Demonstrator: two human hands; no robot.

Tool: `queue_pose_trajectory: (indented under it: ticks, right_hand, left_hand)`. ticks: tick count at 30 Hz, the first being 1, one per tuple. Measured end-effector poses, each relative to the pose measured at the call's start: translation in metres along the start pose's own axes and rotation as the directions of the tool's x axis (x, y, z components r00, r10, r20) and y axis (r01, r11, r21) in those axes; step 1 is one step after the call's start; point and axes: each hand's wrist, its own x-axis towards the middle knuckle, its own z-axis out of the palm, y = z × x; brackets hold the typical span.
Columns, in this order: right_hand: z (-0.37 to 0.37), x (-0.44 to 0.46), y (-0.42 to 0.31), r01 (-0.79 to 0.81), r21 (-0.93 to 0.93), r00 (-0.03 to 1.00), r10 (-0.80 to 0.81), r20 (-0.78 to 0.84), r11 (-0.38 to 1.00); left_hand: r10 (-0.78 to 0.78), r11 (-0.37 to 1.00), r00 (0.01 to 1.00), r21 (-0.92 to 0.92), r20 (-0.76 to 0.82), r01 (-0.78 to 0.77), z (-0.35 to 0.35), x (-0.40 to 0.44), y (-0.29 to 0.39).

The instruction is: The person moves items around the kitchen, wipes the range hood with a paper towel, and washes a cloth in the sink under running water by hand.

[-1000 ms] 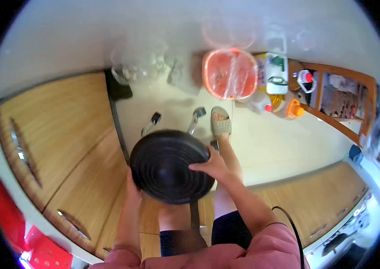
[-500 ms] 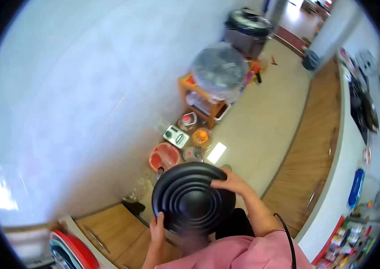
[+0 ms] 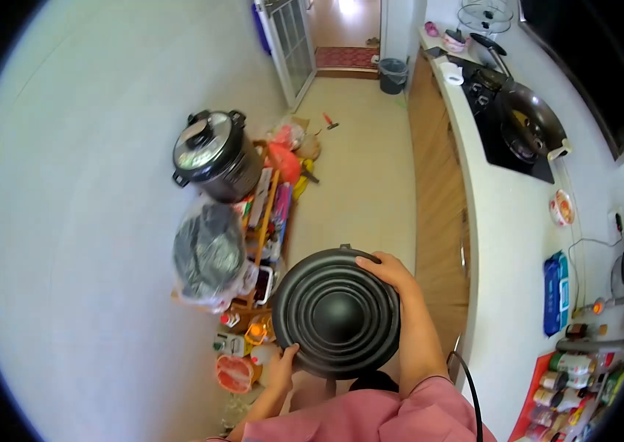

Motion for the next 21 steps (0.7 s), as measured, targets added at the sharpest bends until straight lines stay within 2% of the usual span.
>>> queue_pose_trajectory:
  ticks: [2, 5, 7, 9, 10, 13, 14, 15, 17, 19, 20, 21]
  right_hand:
    - [-0.039, 0.031, -0.02, -0.001, 0.017, 1.0, 0.001, -0.008, 1.0]
    - [-0.086, 0.083, -0.049, 0.017, 0.018, 0.999, -0.017, -0.032, 1.0]
    - [-0.116, 0.113, -0.076, 0.019, 0.027, 1.0, -0.019, -0.014, 0.999]
    - [-0.145, 0.157, -0.099, 0.024, 0.018, 1.0, -0.024, -0.011, 1.0]
    - [-0.159, 0.176, -0.111, 0.005, 0.064, 1.0, -0.004, -0.02, 0.998]
    - [-0.211, 0.237, -0.148, 0.004, 0.208, 0.997, 0.012, -0.074, 0.978]
    - [-0.228, 0.254, -0.155, 0.018, 0.247, 0.996, 0.004, -0.088, 0.969]
    - [-0.245, 0.272, -0.162, 0.031, 0.285, 0.995, -0.004, -0.095, 0.958]
    - [-0.274, 0.297, -0.191, 0.107, 0.375, 0.991, -0.07, -0.111, 0.921]
    - [-0.306, 0.323, -0.218, 0.189, 0.413, 0.974, -0.115, -0.197, 0.891]
    - [-0.322, 0.34, -0.231, 0.216, 0.487, 0.965, -0.108, -0.24, 0.846]
    - [-0.337, 0.356, -0.245, 0.226, 0.463, 0.956, -0.103, -0.275, 0.857]
  left_hand:
    - [0.011, 1.0, 0.999, 0.012, 0.049, -0.012, 0.027, 0.041, 0.016]
    - [-0.139, 0.984, 0.99, 0.119, 0.034, 0.134, 0.078, 0.079, 0.078]
    - [-0.158, 0.982, 0.983, 0.117, 0.093, 0.147, 0.104, 0.117, 0.105]
    - [-0.127, 0.988, 0.983, 0.104, 0.133, 0.113, 0.134, 0.164, 0.133]
    - [-0.076, 0.979, 0.99, 0.196, 0.119, 0.052, 0.151, 0.183, 0.158]
    - [-0.004, 0.959, 0.967, 0.274, 0.256, -0.069, 0.198, 0.267, 0.218]
    - [-0.039, 0.944, 0.976, 0.327, 0.216, -0.035, 0.215, 0.288, 0.24]
    - [-0.046, 0.956, 0.979, 0.294, 0.197, -0.014, 0.239, 0.299, 0.275]
    - [0.048, 0.97, 0.957, 0.216, 0.286, -0.113, 0.274, 0.337, 0.329]
    - [0.212, 0.921, 0.927, 0.255, 0.308, -0.295, 0.311, 0.383, 0.377]
    - [0.201, 0.929, 0.934, 0.246, 0.294, -0.278, 0.331, 0.409, 0.401]
    - [0.215, 0.924, 0.919, 0.235, 0.33, -0.3, 0.352, 0.432, 0.43]
